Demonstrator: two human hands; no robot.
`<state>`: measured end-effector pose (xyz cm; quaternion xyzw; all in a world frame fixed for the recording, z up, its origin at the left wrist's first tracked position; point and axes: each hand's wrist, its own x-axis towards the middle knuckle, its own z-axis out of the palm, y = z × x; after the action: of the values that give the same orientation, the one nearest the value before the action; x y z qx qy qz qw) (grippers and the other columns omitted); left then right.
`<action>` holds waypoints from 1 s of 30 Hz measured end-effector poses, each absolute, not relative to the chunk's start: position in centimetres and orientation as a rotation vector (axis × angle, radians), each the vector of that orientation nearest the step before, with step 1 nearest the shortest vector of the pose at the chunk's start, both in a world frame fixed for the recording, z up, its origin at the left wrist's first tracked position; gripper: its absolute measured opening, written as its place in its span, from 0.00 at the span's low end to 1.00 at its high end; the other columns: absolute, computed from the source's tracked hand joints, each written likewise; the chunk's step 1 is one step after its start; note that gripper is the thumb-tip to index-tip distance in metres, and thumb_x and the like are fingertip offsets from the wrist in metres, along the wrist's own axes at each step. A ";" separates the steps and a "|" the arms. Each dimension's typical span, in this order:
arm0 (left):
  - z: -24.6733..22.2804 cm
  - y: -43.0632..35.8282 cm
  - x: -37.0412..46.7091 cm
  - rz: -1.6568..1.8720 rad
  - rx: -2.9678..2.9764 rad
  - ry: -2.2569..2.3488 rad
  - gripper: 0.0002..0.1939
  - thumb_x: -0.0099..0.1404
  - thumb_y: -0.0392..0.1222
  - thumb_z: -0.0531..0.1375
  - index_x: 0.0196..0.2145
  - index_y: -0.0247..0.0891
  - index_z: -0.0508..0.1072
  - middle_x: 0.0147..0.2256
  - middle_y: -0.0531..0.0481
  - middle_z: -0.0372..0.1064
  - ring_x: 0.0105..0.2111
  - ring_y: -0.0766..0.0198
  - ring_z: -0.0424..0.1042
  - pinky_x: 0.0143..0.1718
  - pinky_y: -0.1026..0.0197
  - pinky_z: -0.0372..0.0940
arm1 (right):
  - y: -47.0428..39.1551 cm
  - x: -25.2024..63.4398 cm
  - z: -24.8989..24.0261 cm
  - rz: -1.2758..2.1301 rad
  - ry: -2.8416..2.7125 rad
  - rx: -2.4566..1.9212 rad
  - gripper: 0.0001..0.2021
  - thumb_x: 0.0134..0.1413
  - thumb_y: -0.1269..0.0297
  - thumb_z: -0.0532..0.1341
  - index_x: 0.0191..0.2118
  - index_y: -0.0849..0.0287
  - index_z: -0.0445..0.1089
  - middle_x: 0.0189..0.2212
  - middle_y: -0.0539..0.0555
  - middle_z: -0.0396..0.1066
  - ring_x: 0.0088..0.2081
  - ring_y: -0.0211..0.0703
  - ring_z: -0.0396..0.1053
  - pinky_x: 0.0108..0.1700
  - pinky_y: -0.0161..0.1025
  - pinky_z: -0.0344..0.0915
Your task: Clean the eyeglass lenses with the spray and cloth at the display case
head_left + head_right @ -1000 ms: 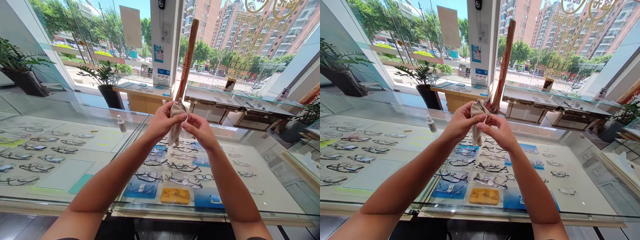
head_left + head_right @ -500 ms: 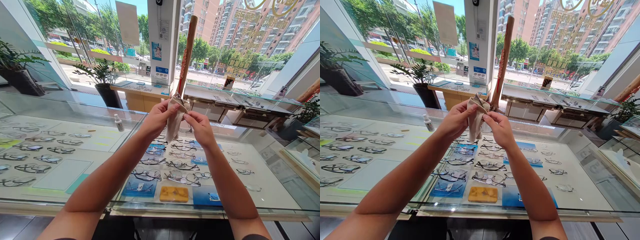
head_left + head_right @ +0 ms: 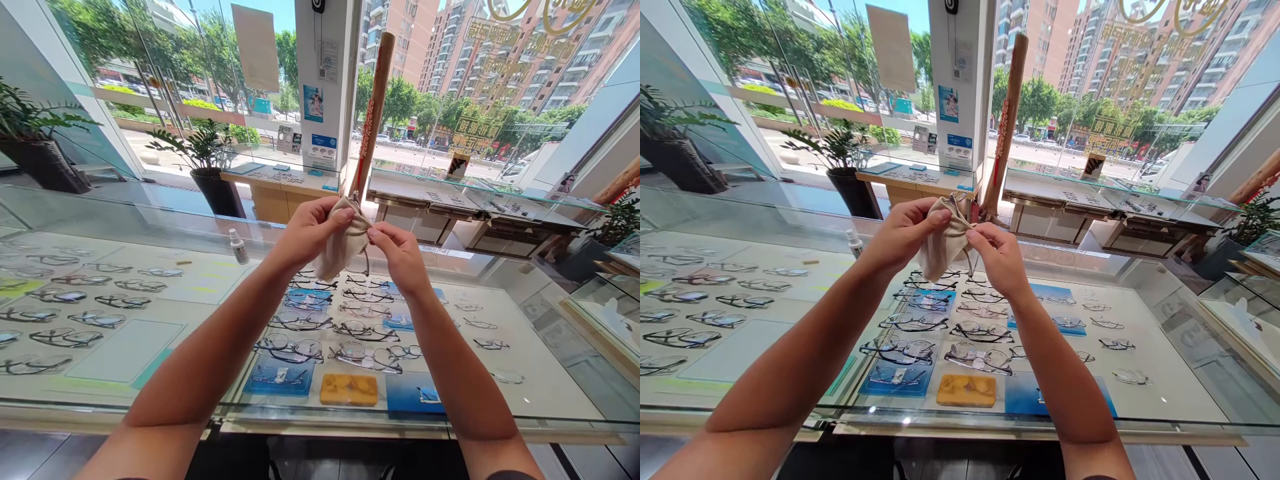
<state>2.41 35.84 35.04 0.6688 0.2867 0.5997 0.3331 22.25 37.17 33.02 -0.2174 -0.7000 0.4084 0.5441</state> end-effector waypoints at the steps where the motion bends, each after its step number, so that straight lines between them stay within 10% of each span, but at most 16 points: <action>1: 35.0 35.9 2.5 1.573 1.733 0.745 0.19 0.66 0.58 0.72 0.34 0.37 0.81 0.31 0.49 0.73 0.30 0.65 0.67 0.32 0.63 0.63 | 37.3 22.3 33.0 1.003 -1.656 -0.516 0.13 0.63 0.51 0.67 0.32 0.54 0.78 0.33 0.51 0.74 0.40 0.45 0.68 0.49 0.44 0.66; 8: 34.7 36.0 3.0 1.614 1.535 0.680 0.20 0.65 0.58 0.73 0.35 0.38 0.79 0.29 0.52 0.72 0.26 0.68 0.66 0.28 0.66 0.63 | 38.2 22.3 32.4 1.486 -1.544 -0.398 0.14 0.59 0.50 0.66 0.38 0.54 0.83 0.40 0.54 0.79 0.46 0.47 0.73 0.54 0.45 0.69; 30: 33.4 35.9 4.8 1.812 1.640 0.744 0.24 0.68 0.63 0.70 0.30 0.40 0.74 0.27 0.53 0.66 0.26 0.66 0.62 0.28 0.62 0.59 | 37.4 21.0 31.7 1.422 -1.655 -0.409 0.20 0.47 0.42 0.79 0.36 0.53 0.83 0.35 0.52 0.81 0.43 0.50 0.75 0.54 0.50 0.72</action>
<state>4.82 35.88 33.41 0.6145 0.2786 0.6790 0.2894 21.05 37.42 31.74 -0.1650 -0.6676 0.5738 0.4448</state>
